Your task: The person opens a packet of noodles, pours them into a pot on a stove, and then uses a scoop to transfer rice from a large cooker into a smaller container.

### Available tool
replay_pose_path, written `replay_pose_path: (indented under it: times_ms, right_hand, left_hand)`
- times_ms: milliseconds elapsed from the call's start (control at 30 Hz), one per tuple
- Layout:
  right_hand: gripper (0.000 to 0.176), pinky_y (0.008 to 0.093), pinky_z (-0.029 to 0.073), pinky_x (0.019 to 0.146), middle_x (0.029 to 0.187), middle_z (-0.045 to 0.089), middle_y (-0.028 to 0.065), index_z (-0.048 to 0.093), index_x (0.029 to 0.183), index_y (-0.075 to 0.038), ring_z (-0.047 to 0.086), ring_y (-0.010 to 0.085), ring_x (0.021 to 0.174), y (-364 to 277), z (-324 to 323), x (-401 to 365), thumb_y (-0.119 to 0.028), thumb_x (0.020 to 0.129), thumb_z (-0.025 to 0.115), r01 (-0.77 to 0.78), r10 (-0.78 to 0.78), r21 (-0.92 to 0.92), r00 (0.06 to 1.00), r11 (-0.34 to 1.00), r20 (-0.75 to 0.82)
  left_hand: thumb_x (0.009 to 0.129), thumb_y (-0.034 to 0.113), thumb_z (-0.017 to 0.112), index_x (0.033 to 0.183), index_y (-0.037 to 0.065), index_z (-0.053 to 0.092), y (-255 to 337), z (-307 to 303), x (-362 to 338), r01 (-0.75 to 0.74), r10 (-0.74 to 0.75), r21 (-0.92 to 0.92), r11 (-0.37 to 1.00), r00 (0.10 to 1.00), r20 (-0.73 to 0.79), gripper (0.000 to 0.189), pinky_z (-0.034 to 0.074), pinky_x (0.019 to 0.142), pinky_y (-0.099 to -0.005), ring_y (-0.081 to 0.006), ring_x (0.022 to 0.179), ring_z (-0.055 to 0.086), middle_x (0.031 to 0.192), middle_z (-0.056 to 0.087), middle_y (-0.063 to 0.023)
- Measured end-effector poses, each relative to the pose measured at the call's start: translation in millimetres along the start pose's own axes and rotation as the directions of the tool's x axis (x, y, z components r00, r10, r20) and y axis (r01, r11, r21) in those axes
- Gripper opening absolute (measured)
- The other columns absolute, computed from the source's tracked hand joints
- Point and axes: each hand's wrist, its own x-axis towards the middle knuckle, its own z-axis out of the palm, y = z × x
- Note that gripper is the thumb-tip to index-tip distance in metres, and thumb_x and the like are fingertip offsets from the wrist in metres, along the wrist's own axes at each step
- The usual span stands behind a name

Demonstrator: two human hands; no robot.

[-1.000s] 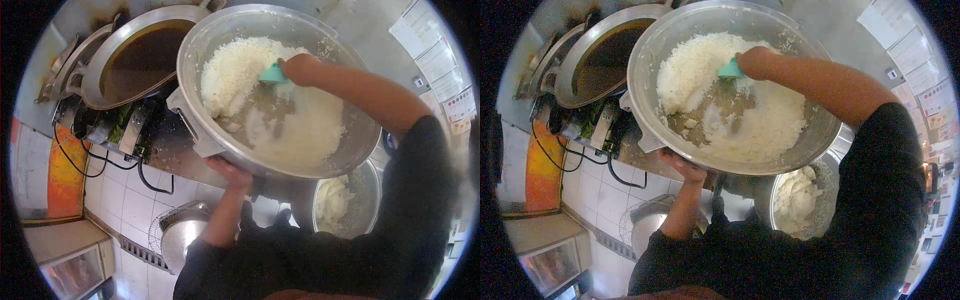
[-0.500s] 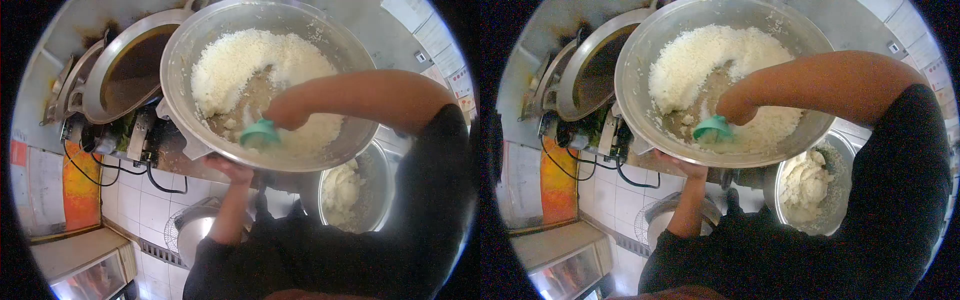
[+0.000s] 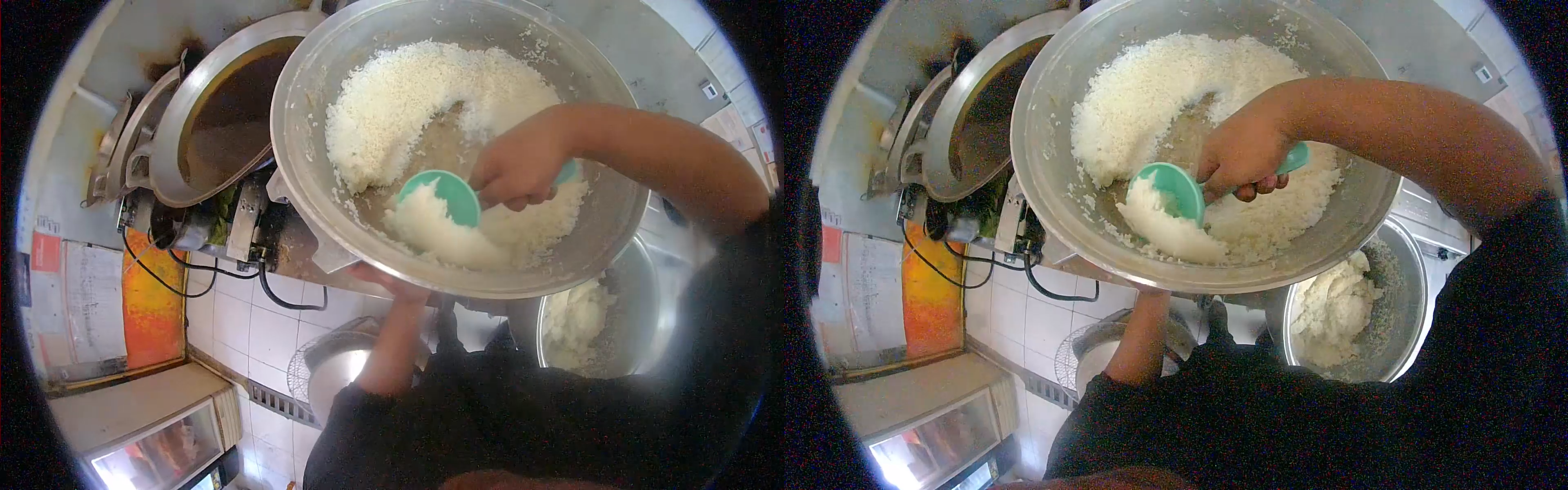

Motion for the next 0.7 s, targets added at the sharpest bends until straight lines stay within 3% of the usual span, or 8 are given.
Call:
replay_pose_path:
  times_ms: [167,267,300,367,500,600,633,700]
  right_hand:
    - [0.024,0.0300,0.041,0.045,0.067,0.052,0.0022,0.059,0.109,-0.003,0.046,0.0115,0.050,7,15,-39,-0.023,0.101,0.048,0.105,-0.082,0.325,0.993,0.940,-0.084]
    - [0.020,0.0266,0.034,0.040,0.065,0.044,-0.0023,0.053,0.097,-0.008,0.039,0.0060,0.045,12,24,-81,-0.027,0.102,0.048,0.229,-0.135,0.419,0.961,0.878,-0.241]
    - [0.019,0.0254,0.035,0.038,0.065,0.048,-0.0009,0.053,0.094,-0.007,0.042,0.0064,0.045,15,31,-100,-0.025,0.100,0.050,0.254,-0.115,0.393,0.932,0.884,-0.345]
    - [0.019,0.0249,0.036,0.037,0.066,0.051,0.0007,0.056,0.096,-0.005,0.044,0.0077,0.044,32,50,-134,-0.023,0.099,0.050,0.276,-0.077,0.337,0.863,0.900,-0.500]
    - [0.025,0.0231,0.038,0.037,0.065,0.055,0.0011,0.062,0.112,-0.001,0.048,0.0071,0.043,73,128,-197,-0.018,0.097,0.052,0.270,0.101,0.309,0.583,0.912,-0.806]
    - [0.033,0.0209,0.048,0.050,0.080,0.065,0.0041,0.058,0.129,-0.004,0.060,0.0077,0.060,105,203,-210,-0.018,0.099,0.055,0.211,0.213,0.295,0.341,0.932,-0.916]
    - [0.039,0.0253,0.052,0.060,0.092,0.069,0.0076,0.055,0.135,-0.005,0.064,0.0132,0.070,123,233,-198,-0.017,0.098,0.057,0.132,0.168,0.196,0.200,0.972,-0.965]
    - [0.051,0.0396,0.051,0.080,0.111,0.067,0.0173,0.047,0.145,-0.011,0.068,0.0294,0.089,134,274,-171,-0.013,0.096,0.059,-0.121,0.211,0.189,0.206,0.974,-0.955]
  left_hand:
    - [0.103,0.060,0.031,0.154,0.016,0.011,-25,-17,-11,0.157,-0.147,-0.365,0.918,0.988,0.057,0.070,0.027,0.119,-0.0533,-0.0313,0.143,0.030,0.156,0.019,-0.0131]
    - [0.103,0.062,0.032,0.150,0.018,0.015,-54,-32,-19,0.124,-0.121,-0.287,0.950,0.992,0.028,0.067,0.030,0.119,-0.0527,-0.0296,0.141,0.033,0.154,0.024,-0.0109]
    - [0.102,0.063,0.033,0.148,0.018,0.017,-70,-41,-21,0.267,-0.284,-0.530,0.805,0.957,0.051,0.067,0.032,0.118,-0.0527,-0.0292,0.141,0.033,0.153,0.025,-0.0110]
    - [0.101,0.063,0.035,0.147,0.014,0.016,-31,-19,-3,0.267,-0.285,-0.457,0.848,0.958,0.032,0.069,0.033,0.117,-0.0545,-0.0289,0.140,0.034,0.152,0.026,-0.0136]
    - [0.101,0.064,0.036,0.146,0.009,0.017,5,-4,13,0.011,-0.013,-0.087,0.996,0.999,-0.033,0.073,0.031,0.117,-0.0568,-0.0303,0.139,0.034,0.151,0.025,-0.0159]
    - [0.102,0.063,0.033,0.149,0.008,0.015,-2,-13,8,0.057,-0.059,-0.087,0.995,0.998,-0.019,0.075,0.029,0.119,-0.0567,-0.0349,0.143,0.030,0.155,0.020,-0.0190]
    - [0.103,0.062,0.032,0.151,0.007,0.013,8,-7,11,0.086,-0.091,-0.174,0.981,0.996,-0.023,0.075,0.028,0.120,-0.0565,-0.0364,0.144,0.028,0.157,0.017,-0.0204]
    - [0.103,0.062,0.028,0.155,0.008,0.007,23,1,12,0.121,-0.125,-0.115,0.986,0.992,-0.026,0.077,0.026,0.120,-0.0557,-0.0376,0.147,0.023,0.160,0.010,-0.0207]
